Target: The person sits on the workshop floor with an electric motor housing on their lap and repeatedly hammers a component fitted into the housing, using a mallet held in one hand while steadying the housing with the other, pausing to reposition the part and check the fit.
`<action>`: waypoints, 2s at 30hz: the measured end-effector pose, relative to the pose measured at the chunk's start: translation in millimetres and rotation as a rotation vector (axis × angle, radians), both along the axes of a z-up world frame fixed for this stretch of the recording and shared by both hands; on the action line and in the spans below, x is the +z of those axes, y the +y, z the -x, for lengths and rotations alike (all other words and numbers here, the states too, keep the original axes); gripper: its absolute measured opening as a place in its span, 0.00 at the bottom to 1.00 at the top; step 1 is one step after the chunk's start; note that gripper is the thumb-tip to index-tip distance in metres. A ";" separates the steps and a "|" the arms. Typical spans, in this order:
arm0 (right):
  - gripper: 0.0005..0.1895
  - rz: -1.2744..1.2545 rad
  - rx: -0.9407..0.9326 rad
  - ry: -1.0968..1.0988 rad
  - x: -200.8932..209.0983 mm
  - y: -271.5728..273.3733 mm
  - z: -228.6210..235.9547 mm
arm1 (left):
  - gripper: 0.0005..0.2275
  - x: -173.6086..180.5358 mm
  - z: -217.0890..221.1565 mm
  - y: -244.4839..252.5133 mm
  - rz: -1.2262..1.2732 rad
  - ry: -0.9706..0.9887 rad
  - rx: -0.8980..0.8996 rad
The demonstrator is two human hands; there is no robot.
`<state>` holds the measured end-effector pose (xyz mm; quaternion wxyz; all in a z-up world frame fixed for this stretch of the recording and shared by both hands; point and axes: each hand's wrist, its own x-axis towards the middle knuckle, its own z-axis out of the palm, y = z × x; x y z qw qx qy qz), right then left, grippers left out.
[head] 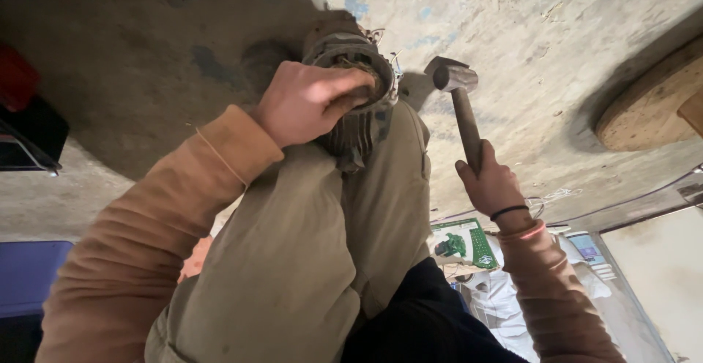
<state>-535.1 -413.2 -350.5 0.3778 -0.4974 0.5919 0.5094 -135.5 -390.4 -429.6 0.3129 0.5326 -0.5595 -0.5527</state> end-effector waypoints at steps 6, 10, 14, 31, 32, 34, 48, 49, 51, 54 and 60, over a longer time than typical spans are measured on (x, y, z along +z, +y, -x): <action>0.40 0.014 0.016 0.009 -0.7 4.3 -2.0 | 0.10 -0.2 1.3 2.9 0.027 0.018 -0.033; 0.39 0.010 0.029 0.015 -1.4 4.7 -2.9 | 0.11 -3.7 -2.6 4.2 0.076 -0.022 -0.017; 0.41 0.009 0.017 0.017 -0.6 5.3 -5.1 | 0.11 -1.9 -4.8 2.1 0.076 -0.022 -0.039; 0.40 0.025 0.001 0.030 -4.3 10.5 -12.2 | 0.06 1.7 13.2 10.7 0.066 0.051 -0.016; 0.39 0.031 -0.005 0.022 -5.2 11.4 -11.9 | 0.07 0.8 13.7 11.3 0.071 0.050 -0.019; 0.39 0.046 -0.013 0.015 -5.5 10.3 -16.4 | 0.09 -2.6 16.3 14.1 0.084 0.049 -0.027; 0.34 0.342 0.038 -0.064 -100.0 82.3 91.8 | 0.12 -13.5 15.7 21.1 0.248 -0.053 0.119; 0.34 0.340 0.047 -0.069 -93.7 77.4 89.2 | 0.12 -13.3 18.6 24.3 0.246 -0.057 0.128; 0.26 0.544 0.168 -0.024 -88.7 60.8 78.9 | 0.11 -15.1 19.4 24.5 0.280 -0.060 0.150; 0.25 0.450 -0.018 -0.036 -59.8 34.3 46.3 | 0.08 -14.0 22.1 24.0 0.235 -0.060 0.184; 0.20 0.286 -0.764 -0.747 8.3 -15.1 26.3 | 0.07 -19.6 26.0 22.8 0.307 -0.081 0.243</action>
